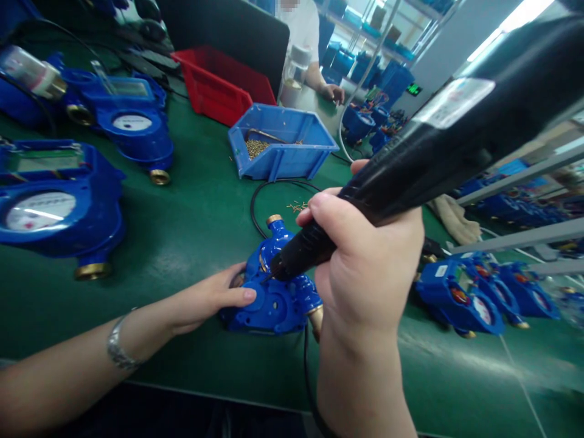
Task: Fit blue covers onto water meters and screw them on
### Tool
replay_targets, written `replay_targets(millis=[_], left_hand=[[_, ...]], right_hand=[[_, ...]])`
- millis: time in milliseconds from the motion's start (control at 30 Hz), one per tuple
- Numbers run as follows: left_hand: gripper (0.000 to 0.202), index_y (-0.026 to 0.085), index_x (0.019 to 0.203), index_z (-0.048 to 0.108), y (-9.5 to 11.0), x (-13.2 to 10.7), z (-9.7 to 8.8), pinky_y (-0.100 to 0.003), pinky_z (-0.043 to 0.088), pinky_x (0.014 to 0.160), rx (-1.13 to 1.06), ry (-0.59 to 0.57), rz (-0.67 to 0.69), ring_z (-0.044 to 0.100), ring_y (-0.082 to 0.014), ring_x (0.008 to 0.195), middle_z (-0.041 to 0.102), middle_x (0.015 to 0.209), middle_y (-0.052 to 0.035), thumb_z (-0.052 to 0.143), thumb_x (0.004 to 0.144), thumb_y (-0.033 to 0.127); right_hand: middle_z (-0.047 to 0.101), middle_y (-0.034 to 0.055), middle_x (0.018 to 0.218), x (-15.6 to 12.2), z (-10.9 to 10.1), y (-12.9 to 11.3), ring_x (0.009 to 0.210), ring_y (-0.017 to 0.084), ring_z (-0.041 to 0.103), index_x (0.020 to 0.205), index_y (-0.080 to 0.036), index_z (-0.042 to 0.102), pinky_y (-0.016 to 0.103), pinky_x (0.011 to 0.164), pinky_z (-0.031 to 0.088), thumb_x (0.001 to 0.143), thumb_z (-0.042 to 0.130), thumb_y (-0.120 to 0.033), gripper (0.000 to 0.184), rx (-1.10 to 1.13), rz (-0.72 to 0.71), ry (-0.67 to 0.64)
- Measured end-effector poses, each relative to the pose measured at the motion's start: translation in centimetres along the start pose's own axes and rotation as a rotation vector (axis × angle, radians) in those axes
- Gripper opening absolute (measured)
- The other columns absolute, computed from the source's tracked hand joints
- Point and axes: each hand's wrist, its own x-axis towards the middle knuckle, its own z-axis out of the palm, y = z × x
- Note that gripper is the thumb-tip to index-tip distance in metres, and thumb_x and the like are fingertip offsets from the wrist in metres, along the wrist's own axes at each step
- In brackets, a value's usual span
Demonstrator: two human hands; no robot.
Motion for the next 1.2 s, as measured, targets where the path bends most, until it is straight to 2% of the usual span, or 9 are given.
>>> replay_targets(millis=[233, 467, 733, 967, 1200], left_hand=[[0.079, 0.012, 0.125, 0.039, -0.5, 0.1, -0.1, -0.043, 0.043, 0.099, -0.003, -0.005, 0.02, 0.056, -0.0283, 0.112, 0.056, 0.126, -0.0172, 0.078, 0.061, 0.035], [0.078, 0.012, 0.124, 0.039, -1.0, 0.3, 0.1, -0.047, 0.044, 0.097, -0.029, 0.055, 0.016, 0.056, -0.0324, 0.111, 0.057, 0.124, -0.0186, 0.078, 0.06, 0.034], [0.077, 0.014, 0.125, 0.038, -1.1, 0.4, 0.2, -0.046, 0.045, 0.095, -0.081, 0.049, 0.036, 0.057, -0.031, 0.11, 0.057, 0.124, -0.0168, 0.078, 0.061, 0.03], [0.082, 0.012, 0.128, 0.036, -1.1, 0.5, 0.5, -0.049, 0.044, 0.095, -0.073, 0.083, 0.043, 0.054, -0.0348, 0.113, 0.055, 0.126, -0.0191, 0.076, 0.059, 0.028], [0.076, 0.013, 0.125, 0.044, -1.6, 0.4, 0.7, -0.049, 0.045, 0.092, -0.029, 0.158, 0.077, 0.057, -0.0335, 0.107, 0.061, 0.118, -0.0154, 0.076, 0.059, 0.029]], right_hand=[[0.059, -0.0062, 0.055, -0.4, 0.7, 0.5, 0.047, 0.014, 0.057, 0.089, -0.012, 0.051, 0.027, 0.051, 0.049, 0.061, 0.061, -0.001, 0.032, -0.016, -0.084, 0.106], [0.059, -0.0064, 0.057, -0.7, 0.9, 0.5, 0.048, 0.014, 0.058, 0.09, -0.011, 0.051, 0.027, 0.051, 0.05, 0.063, 0.06, -0.002, 0.03, -0.073, -0.095, 0.119], [0.058, -0.0055, 0.054, -0.6, 0.6, 0.5, 0.046, 0.014, 0.056, 0.085, -0.013, 0.054, 0.028, 0.05, 0.05, 0.06, 0.06, -0.005, 0.027, -0.095, -0.057, 0.191], [0.058, -0.0063, 0.055, -1.7, 1.2, 3.1, 0.047, 0.014, 0.056, 0.082, -0.016, 0.05, 0.029, 0.052, 0.049, 0.06, 0.062, -0.007, 0.027, -0.11, 0.082, 0.171], [0.055, -0.0071, 0.058, -2.6, 1.3, 4.6, 0.048, 0.014, 0.056, 0.082, -0.018, 0.05, 0.028, 0.051, 0.048, 0.064, 0.061, -0.005, 0.025, -0.139, 0.067, 0.222]])
